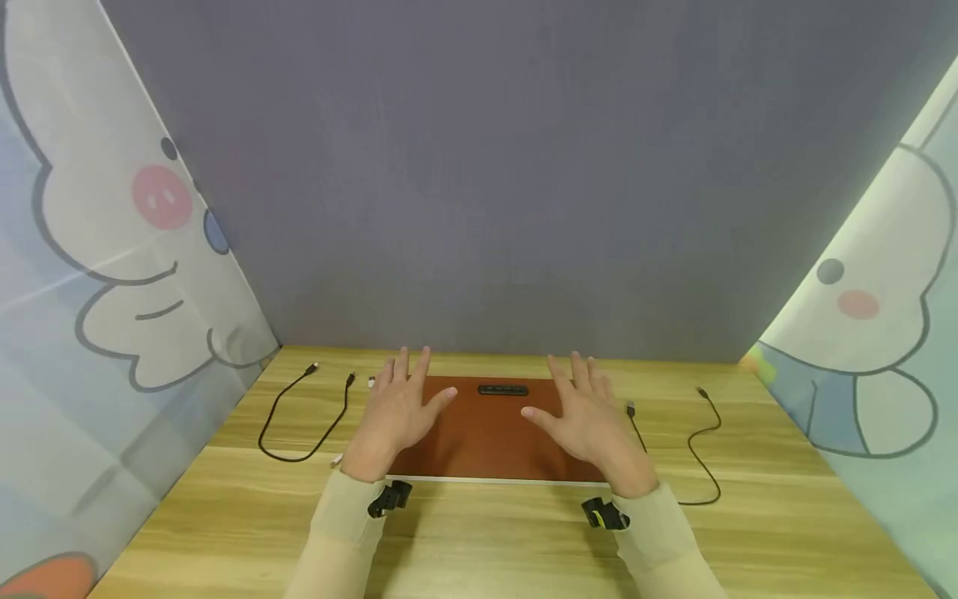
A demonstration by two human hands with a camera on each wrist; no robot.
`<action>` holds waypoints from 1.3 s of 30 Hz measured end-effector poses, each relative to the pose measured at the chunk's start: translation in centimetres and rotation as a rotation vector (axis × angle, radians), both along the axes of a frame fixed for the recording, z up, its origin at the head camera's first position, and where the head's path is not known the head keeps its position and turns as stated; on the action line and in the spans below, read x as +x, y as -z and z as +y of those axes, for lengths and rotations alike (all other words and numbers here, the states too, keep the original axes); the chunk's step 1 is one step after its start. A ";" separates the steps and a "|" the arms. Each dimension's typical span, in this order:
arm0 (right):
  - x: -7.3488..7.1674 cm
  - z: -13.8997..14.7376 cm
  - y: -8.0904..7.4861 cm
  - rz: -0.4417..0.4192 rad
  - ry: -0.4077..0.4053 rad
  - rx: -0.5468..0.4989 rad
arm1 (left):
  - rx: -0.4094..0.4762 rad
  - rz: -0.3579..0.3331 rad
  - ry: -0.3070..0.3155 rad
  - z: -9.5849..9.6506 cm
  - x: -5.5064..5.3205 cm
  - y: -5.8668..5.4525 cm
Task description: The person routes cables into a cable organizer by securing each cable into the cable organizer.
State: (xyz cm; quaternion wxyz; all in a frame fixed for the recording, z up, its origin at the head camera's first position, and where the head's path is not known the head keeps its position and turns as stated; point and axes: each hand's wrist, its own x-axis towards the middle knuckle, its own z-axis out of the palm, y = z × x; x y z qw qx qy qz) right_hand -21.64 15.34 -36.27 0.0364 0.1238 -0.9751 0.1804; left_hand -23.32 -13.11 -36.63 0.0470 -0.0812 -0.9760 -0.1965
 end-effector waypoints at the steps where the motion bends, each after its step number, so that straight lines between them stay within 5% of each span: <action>1: 0.0 -0.2 0.0 -0.002 -0.007 -0.009 | 0.005 0.013 0.000 -0.1 0.0 0.0; 17: -1.1 -4.2 1.0 0.043 -0.156 -0.008 | 0.139 0.307 -0.018 -0.9 0.4 -0.5; 28: -2.8 -6.0 1.5 0.017 -0.219 0.034 | -0.063 0.108 -0.023 -5.6 0.8 2.0; 39: -4.9 -7.9 1.5 -0.023 -0.286 0.008 | -0.078 -0.001 -0.007 -7.7 1.6 3.2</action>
